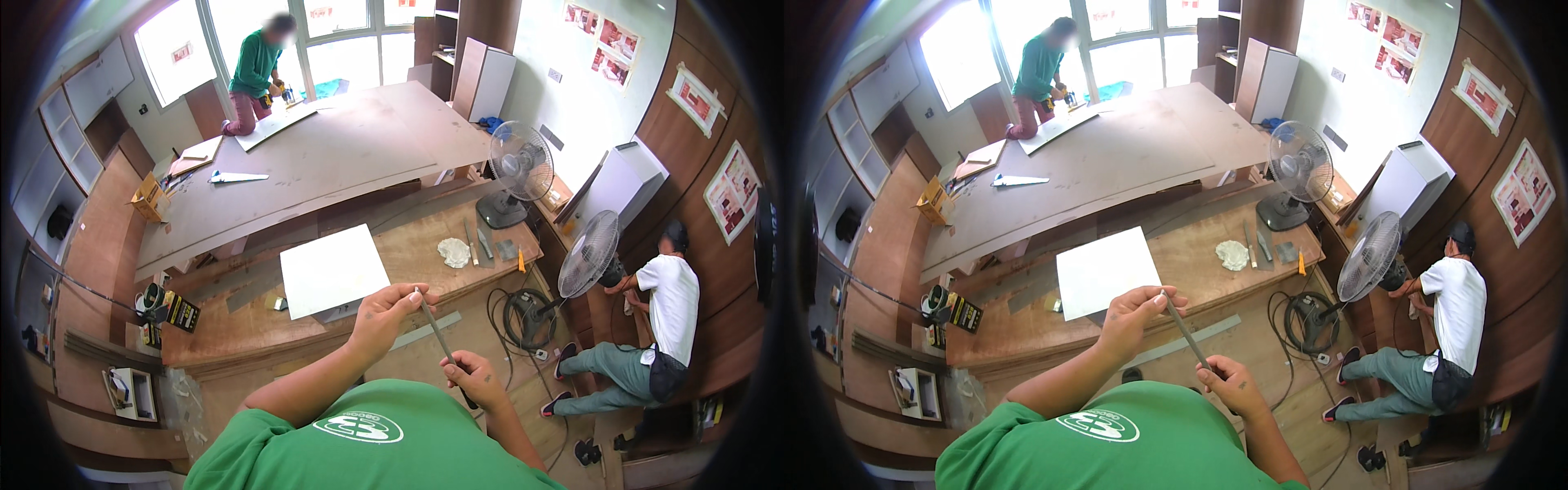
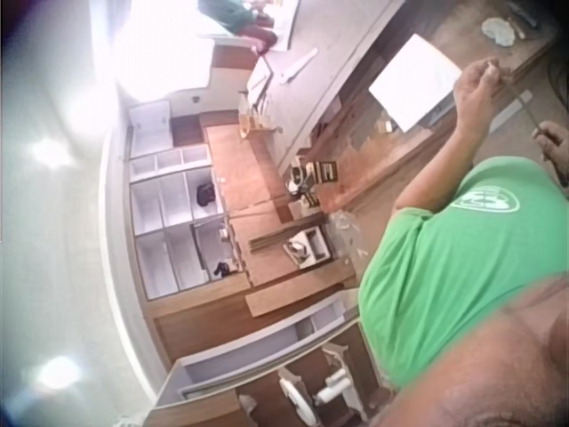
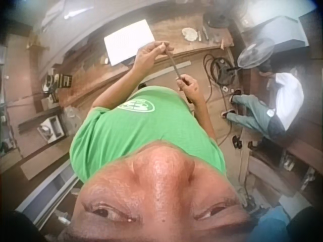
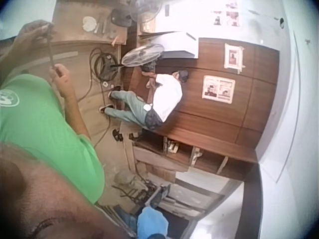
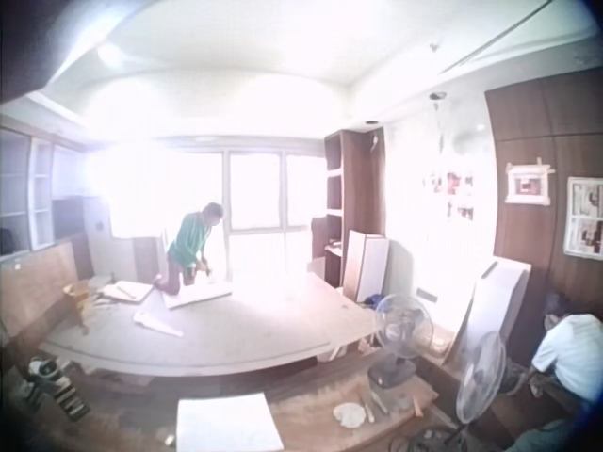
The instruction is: The person uses a utility knife to cut along the edge of a white laminate sheet on a wooden workbench.
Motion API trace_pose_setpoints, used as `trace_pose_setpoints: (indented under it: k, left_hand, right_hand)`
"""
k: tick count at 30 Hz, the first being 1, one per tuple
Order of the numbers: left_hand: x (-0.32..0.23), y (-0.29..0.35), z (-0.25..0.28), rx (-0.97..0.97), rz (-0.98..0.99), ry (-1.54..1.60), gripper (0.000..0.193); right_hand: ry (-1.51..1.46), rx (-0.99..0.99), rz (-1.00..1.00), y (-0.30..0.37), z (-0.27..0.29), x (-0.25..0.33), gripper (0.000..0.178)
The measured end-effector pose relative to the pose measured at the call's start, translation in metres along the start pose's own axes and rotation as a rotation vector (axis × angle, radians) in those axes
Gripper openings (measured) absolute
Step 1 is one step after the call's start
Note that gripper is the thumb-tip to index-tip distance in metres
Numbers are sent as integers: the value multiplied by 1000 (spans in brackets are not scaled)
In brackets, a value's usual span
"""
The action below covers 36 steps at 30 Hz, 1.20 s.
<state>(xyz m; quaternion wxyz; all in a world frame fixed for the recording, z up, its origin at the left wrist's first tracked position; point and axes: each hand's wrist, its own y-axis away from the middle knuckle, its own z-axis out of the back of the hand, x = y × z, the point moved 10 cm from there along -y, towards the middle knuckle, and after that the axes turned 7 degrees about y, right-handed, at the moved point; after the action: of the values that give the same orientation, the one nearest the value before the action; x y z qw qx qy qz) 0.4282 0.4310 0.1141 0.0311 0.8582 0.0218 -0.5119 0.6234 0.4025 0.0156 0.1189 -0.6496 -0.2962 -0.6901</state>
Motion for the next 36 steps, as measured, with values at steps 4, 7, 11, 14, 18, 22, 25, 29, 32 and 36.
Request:
trace_pose_setpoints:
  k: [4,7,11,14,18,22,25,29,32,36]
  left_hand:
    - [11,0,9,26,37,-23,38]
    - [24,4,22,88,46,-337,42]
    - [83,55,47,487,307,-902,46]
    - [103,100,69,502,726,-732,47]
    - [27,76,46,532,652,99,33]
    - [-67,38,-42,609,-108,-678,28]
    - [-106,49,-127,805,-319,-525,33]
    - [-147,96,-235,1092,-744,-202,44]
    - [-158,126,-279,1308,-826,-101,50]
    - [-148,125,-272,1248,-912,12,65]
  right_hand:
    - [59,40,-18,-1,-5,-9,25]
    - [161,18,-95,0,2,-26,24]
    - [76,-90,-167,2,35,-98,23]
    - [123,-208,-334,15,64,-168,19]
    - [224,-327,-519,44,82,-237,20]
    - [283,-256,-538,67,104,-312,30]
    - [331,-140,-556,56,104,-325,30]
    - [400,-152,-591,20,105,-309,30]
    - [449,-126,-535,-24,87,-269,30]
    - [464,-130,-431,-56,80,-214,30]
